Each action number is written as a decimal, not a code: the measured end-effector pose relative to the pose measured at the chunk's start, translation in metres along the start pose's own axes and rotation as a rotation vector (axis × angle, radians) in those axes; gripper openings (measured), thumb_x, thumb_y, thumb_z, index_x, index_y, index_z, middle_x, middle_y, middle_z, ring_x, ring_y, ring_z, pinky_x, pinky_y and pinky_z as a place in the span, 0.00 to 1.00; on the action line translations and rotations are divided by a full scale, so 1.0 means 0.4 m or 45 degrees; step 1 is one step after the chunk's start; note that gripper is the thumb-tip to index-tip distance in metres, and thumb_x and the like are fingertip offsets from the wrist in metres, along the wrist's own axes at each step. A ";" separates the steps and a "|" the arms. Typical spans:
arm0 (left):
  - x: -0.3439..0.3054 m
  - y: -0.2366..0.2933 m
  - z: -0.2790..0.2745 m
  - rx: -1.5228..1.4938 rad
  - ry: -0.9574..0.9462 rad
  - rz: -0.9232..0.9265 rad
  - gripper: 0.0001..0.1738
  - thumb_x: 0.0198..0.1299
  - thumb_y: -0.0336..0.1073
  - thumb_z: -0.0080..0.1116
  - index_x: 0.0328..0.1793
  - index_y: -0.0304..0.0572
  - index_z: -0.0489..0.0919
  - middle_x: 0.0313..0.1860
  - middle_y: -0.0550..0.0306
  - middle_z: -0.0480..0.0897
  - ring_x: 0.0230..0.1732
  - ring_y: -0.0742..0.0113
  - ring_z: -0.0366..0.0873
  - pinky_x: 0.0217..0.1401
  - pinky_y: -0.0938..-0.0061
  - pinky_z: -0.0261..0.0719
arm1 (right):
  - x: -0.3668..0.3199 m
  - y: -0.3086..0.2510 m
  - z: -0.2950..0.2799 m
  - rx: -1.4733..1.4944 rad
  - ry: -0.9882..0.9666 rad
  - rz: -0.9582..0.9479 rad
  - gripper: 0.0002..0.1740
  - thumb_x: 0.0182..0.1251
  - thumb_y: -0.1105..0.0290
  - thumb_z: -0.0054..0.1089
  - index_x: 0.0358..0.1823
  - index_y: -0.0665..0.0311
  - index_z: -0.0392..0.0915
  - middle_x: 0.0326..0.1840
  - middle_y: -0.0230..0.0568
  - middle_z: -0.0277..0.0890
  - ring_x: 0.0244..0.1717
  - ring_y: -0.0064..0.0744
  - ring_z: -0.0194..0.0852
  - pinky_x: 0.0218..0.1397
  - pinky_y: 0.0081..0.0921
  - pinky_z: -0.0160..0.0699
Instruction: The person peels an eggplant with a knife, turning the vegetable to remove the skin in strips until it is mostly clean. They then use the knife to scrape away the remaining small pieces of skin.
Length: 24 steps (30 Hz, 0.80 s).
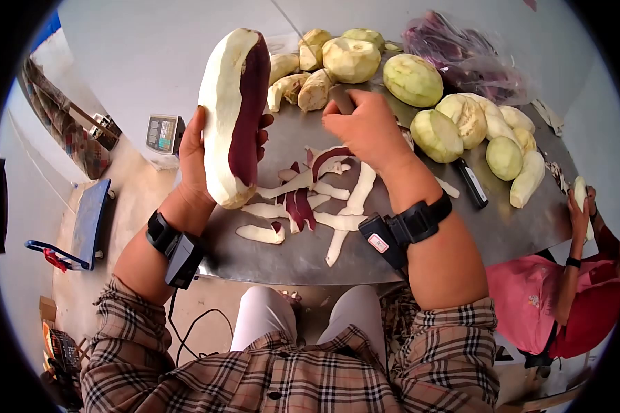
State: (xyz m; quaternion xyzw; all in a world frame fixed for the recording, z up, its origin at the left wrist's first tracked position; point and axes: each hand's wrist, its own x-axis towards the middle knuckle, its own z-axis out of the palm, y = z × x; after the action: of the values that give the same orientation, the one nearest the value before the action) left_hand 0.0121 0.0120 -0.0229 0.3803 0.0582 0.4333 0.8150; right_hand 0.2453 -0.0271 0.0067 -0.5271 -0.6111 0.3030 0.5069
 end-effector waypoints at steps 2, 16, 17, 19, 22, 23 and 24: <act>0.003 0.001 -0.007 -0.028 0.001 0.025 0.37 0.62 0.60 0.44 0.68 0.39 0.65 0.54 0.41 0.77 0.47 0.56 0.78 0.49 0.65 0.79 | -0.005 -0.016 -0.004 0.062 -0.009 0.061 0.07 0.54 0.70 0.63 0.27 0.67 0.75 0.20 0.27 0.68 0.19 0.15 0.60 0.21 0.18 0.59; 0.017 0.031 -0.019 -0.038 0.285 0.286 0.35 0.62 0.60 0.46 0.65 0.41 0.65 0.53 0.42 0.77 0.46 0.48 0.79 0.46 0.49 0.79 | -0.059 -0.073 0.033 -0.220 -0.477 -0.256 0.15 0.57 0.61 0.65 0.30 0.67 0.74 0.19 0.24 0.65 0.22 0.11 0.54 0.25 0.14 0.53; 0.019 0.031 -0.029 -0.105 0.325 0.253 0.35 0.62 0.61 0.45 0.64 0.42 0.65 0.51 0.44 0.78 0.45 0.49 0.79 0.45 0.49 0.79 | -0.059 -0.076 0.034 -0.232 -0.505 -0.277 0.17 0.57 0.59 0.65 0.30 0.67 0.74 0.18 0.24 0.64 0.22 0.11 0.53 0.24 0.15 0.52; 0.026 0.032 -0.035 -0.123 0.258 0.254 0.34 0.62 0.61 0.47 0.63 0.42 0.67 0.49 0.46 0.78 0.45 0.50 0.78 0.45 0.49 0.79 | -0.055 -0.079 0.036 -0.307 -0.554 -0.346 0.20 0.57 0.56 0.65 0.28 0.68 0.74 0.16 0.30 0.67 0.21 0.17 0.59 0.25 0.19 0.61; 0.020 0.035 -0.037 -0.277 0.176 0.210 0.34 0.61 0.61 0.49 0.63 0.42 0.68 0.51 0.47 0.78 0.47 0.52 0.78 0.47 0.50 0.78 | -0.057 -0.069 0.053 -0.371 -0.556 -0.488 0.21 0.57 0.54 0.65 0.28 0.68 0.74 0.15 0.38 0.67 0.19 0.27 0.63 0.25 0.23 0.64; 0.020 0.034 -0.035 -0.347 0.171 0.193 0.34 0.62 0.61 0.47 0.64 0.42 0.68 0.50 0.46 0.78 0.47 0.51 0.78 0.47 0.50 0.78 | -0.058 -0.071 0.056 -0.414 -0.559 -0.508 0.21 0.56 0.53 0.65 0.27 0.67 0.74 0.16 0.39 0.67 0.19 0.29 0.64 0.25 0.24 0.65; 0.021 0.034 -0.032 -0.357 0.187 0.206 0.35 0.62 0.62 0.46 0.64 0.42 0.68 0.50 0.46 0.79 0.47 0.51 0.78 0.47 0.50 0.78 | -0.060 -0.074 0.059 -0.457 -0.562 -0.528 0.22 0.56 0.53 0.66 0.27 0.67 0.74 0.16 0.40 0.68 0.18 0.32 0.65 0.25 0.25 0.65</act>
State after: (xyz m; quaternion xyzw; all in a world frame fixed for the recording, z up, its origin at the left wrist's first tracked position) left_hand 0.0028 0.0301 -0.0211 0.2336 0.0257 0.5281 0.8160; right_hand 0.2113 -0.0536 0.0190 -0.3945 -0.8434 0.1879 0.3126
